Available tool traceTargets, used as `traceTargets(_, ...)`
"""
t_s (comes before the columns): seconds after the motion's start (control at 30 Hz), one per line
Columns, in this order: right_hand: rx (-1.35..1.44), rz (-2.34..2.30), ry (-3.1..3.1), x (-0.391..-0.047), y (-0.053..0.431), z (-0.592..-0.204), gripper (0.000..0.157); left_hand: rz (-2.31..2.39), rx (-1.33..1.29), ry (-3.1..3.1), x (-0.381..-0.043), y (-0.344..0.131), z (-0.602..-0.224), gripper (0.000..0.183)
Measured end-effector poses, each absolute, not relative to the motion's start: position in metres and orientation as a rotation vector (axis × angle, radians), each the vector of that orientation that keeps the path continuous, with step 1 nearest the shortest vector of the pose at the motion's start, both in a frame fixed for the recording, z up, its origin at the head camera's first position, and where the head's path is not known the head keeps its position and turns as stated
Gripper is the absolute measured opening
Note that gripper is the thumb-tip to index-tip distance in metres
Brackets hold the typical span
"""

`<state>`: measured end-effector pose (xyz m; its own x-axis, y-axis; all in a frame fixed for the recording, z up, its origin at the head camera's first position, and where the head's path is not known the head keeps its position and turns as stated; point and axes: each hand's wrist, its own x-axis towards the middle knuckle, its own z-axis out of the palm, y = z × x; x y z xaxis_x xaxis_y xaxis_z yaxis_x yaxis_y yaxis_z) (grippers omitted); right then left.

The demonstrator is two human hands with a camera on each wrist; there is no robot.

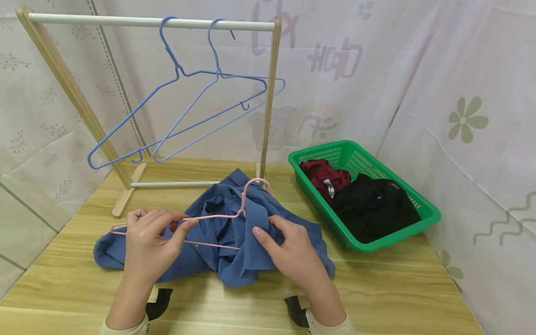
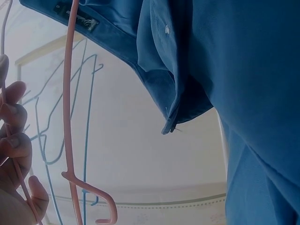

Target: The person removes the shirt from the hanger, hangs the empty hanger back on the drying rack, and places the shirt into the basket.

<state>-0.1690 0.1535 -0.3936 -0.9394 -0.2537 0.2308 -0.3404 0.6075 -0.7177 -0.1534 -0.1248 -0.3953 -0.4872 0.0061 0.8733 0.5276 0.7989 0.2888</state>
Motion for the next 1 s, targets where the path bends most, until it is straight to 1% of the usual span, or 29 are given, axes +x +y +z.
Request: traceTargets(1.0, 0.505, 1.26, -2.762, -0.1697, 0.1531, -0.3957, 0.026, -0.657, -0.396, -2.015, -0.1546, -0.1265, -0.4009, 0.025)
